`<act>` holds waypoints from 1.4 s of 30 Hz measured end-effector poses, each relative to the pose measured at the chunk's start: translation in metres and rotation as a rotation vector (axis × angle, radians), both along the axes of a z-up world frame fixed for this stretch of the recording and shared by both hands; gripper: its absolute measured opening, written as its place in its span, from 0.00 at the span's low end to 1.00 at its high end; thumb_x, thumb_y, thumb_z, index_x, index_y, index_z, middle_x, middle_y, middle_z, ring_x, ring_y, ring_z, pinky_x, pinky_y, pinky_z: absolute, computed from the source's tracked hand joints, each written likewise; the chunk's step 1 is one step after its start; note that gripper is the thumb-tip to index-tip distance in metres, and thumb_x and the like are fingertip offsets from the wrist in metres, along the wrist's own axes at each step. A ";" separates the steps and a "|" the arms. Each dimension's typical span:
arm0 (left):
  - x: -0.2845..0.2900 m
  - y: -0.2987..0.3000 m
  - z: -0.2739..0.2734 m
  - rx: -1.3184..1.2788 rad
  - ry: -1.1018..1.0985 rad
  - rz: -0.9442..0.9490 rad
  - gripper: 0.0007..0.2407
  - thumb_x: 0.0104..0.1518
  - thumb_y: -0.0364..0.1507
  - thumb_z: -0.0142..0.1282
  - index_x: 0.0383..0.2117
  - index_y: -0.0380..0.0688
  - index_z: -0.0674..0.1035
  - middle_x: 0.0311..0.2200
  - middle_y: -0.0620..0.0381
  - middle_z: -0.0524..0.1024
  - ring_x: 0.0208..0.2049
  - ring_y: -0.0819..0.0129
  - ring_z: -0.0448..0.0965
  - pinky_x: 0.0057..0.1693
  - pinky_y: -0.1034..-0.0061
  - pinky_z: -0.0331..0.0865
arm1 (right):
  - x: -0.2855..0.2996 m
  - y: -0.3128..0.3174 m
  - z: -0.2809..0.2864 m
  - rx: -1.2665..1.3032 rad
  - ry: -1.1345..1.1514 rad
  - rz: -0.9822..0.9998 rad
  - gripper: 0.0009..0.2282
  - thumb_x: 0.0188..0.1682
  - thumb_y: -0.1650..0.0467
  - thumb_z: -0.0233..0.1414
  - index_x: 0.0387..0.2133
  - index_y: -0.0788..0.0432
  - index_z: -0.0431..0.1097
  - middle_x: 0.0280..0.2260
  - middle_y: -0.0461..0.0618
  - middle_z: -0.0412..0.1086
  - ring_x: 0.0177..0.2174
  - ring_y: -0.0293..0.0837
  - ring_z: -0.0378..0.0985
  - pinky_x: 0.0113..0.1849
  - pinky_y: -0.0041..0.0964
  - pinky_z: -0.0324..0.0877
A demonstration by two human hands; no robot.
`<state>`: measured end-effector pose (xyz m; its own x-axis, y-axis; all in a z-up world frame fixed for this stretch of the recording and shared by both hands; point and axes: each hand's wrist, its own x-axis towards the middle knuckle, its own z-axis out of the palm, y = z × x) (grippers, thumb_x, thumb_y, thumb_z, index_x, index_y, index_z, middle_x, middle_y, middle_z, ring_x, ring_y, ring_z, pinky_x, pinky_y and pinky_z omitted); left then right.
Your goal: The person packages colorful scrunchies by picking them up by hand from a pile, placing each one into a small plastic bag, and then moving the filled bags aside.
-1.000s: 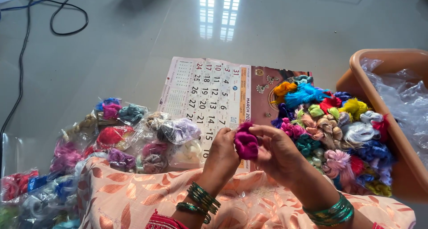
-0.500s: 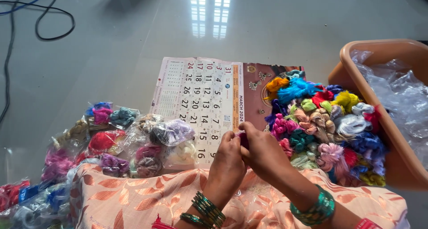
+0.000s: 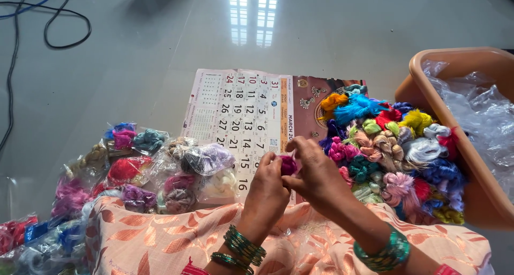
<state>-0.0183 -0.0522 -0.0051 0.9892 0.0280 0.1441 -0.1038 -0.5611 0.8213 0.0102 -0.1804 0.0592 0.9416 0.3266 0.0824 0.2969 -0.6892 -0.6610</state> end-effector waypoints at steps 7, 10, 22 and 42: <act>-0.001 0.006 0.013 -0.031 0.016 0.011 0.14 0.50 0.16 0.52 0.43 0.30 0.75 0.48 0.42 0.72 0.45 0.45 0.78 0.51 0.61 0.73 | 0.000 -0.019 0.007 -0.180 0.304 0.200 0.21 0.42 0.70 0.61 0.51 0.50 0.68 0.27 0.51 0.75 0.27 0.47 0.80 0.32 0.43 0.76; -0.002 0.007 0.016 -0.039 0.007 -0.008 0.12 0.52 0.16 0.51 0.42 0.31 0.76 0.45 0.43 0.73 0.43 0.46 0.78 0.49 0.60 0.74 | -0.006 -0.010 0.009 -0.413 0.449 0.277 0.32 0.40 0.70 0.60 0.62 0.46 0.60 0.31 0.55 0.76 0.33 0.54 0.80 0.36 0.49 0.75; -0.004 0.007 0.003 -0.071 -0.087 -0.081 0.11 0.53 0.18 0.54 0.43 0.32 0.77 0.43 0.43 0.75 0.43 0.46 0.78 0.50 0.62 0.73 | -0.003 -0.013 -0.005 -0.447 0.277 0.225 0.27 0.38 0.67 0.63 0.53 0.48 0.64 0.30 0.57 0.77 0.34 0.59 0.81 0.36 0.52 0.74; 0.103 0.261 -0.158 0.153 0.422 0.765 0.21 0.46 0.23 0.64 0.50 0.54 0.83 0.44 0.46 0.83 0.44 0.53 0.83 0.50 0.64 0.74 | 0.046 -0.071 -0.002 0.017 0.479 0.111 0.21 0.44 0.67 0.61 0.54 0.51 0.71 0.33 0.46 0.79 0.30 0.33 0.82 0.31 0.31 0.79</act>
<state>0.0845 0.2086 -0.1627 0.6791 0.7135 -0.1725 0.6394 -0.4595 0.6165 0.0567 -0.2519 0.0568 0.8345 0.4295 -0.3452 0.0276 -0.6583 -0.7523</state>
